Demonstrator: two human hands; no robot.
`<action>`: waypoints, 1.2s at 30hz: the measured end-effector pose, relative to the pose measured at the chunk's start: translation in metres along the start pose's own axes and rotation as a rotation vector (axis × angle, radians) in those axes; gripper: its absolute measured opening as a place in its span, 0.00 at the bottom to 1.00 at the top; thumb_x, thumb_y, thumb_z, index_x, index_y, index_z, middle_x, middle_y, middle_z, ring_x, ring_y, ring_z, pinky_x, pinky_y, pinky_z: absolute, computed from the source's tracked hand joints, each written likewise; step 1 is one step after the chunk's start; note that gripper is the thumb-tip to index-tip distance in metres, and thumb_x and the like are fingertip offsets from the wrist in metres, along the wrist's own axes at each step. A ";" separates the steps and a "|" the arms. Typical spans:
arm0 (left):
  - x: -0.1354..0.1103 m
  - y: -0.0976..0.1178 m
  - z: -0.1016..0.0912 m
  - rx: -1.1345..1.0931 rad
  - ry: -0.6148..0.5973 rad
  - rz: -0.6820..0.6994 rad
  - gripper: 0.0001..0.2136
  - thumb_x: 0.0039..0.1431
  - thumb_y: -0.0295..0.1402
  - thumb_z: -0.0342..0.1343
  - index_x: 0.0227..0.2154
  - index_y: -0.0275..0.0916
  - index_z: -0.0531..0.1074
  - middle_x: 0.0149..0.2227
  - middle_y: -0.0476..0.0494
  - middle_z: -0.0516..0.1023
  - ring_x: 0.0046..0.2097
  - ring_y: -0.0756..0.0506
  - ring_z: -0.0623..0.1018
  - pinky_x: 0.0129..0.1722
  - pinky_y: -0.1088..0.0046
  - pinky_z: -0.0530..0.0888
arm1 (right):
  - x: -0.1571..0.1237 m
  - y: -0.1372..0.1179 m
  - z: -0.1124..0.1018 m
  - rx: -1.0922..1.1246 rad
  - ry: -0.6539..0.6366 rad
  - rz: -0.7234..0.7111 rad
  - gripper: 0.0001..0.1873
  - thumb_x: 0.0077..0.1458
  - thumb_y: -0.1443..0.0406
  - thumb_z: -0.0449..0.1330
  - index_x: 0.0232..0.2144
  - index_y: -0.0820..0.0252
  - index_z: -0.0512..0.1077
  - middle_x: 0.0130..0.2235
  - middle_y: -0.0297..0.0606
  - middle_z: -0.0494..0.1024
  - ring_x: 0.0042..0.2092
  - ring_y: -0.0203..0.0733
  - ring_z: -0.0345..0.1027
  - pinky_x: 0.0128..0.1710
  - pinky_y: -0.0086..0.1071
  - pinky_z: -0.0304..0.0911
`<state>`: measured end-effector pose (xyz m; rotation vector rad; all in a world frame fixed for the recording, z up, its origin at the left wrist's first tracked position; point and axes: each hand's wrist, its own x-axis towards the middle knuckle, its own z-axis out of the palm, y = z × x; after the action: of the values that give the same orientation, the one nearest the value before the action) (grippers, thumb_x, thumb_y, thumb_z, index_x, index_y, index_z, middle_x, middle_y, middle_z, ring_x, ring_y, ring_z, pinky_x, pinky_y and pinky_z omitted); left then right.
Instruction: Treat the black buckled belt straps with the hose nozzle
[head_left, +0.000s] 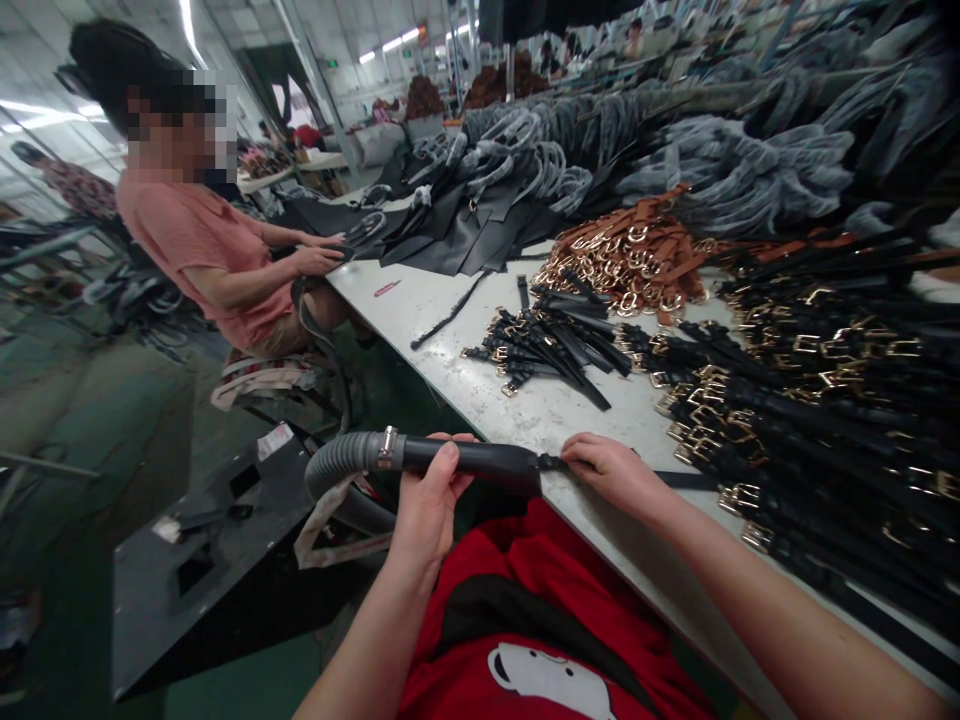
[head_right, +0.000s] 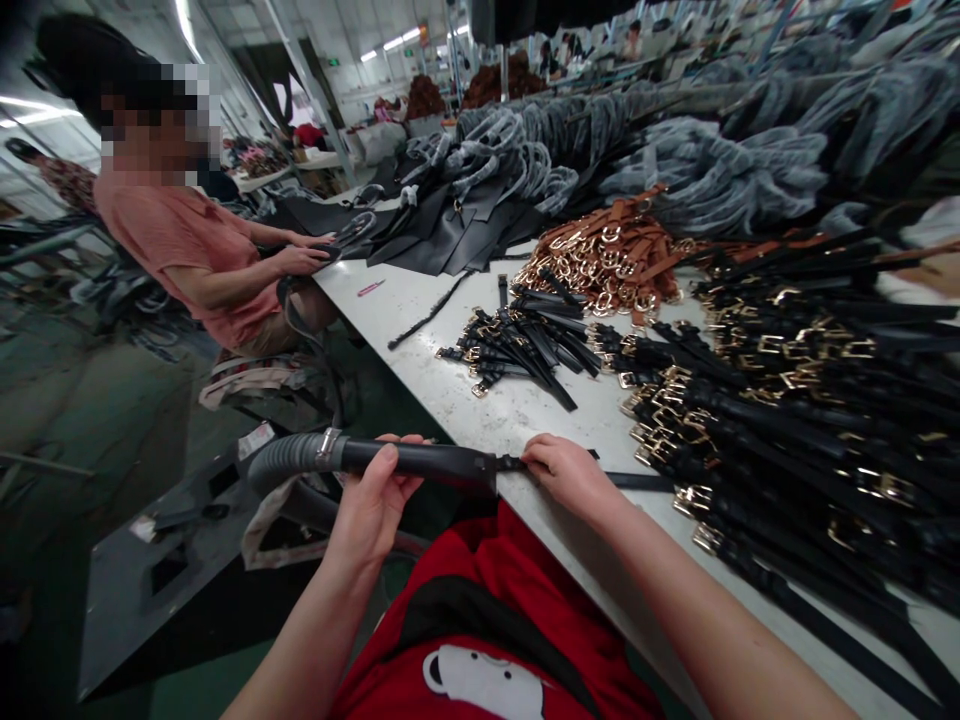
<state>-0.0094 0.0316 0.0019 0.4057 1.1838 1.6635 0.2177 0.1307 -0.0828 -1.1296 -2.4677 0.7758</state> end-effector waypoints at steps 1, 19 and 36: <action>0.000 0.000 0.000 -0.002 0.000 0.001 0.17 0.44 0.37 0.66 0.36 0.40 0.68 0.35 0.45 0.81 0.40 0.42 0.79 0.44 0.60 0.72 | 0.000 0.001 0.000 0.011 0.001 -0.008 0.13 0.57 0.67 0.50 0.35 0.57 0.75 0.42 0.40 0.77 0.43 0.41 0.70 0.45 0.34 0.63; -0.004 -0.002 0.003 -0.004 -0.013 -0.010 0.17 0.45 0.36 0.66 0.36 0.39 0.68 0.35 0.45 0.81 0.40 0.44 0.79 0.43 0.62 0.73 | -0.002 -0.012 0.002 -0.083 0.053 0.117 0.09 0.52 0.69 0.53 0.35 0.59 0.71 0.36 0.39 0.76 0.40 0.42 0.68 0.41 0.34 0.59; -0.006 0.001 -0.004 -0.010 -0.023 0.003 0.16 0.46 0.36 0.65 0.36 0.39 0.68 0.36 0.45 0.81 0.40 0.44 0.79 0.42 0.63 0.73 | -0.009 -0.020 0.020 -0.136 0.172 -0.031 0.07 0.56 0.69 0.52 0.28 0.58 0.68 0.41 0.43 0.76 0.44 0.45 0.69 0.46 0.39 0.63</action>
<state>-0.0100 0.0247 0.0024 0.4199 1.1581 1.6628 0.2020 0.1068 -0.0873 -1.1501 -2.4167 0.4863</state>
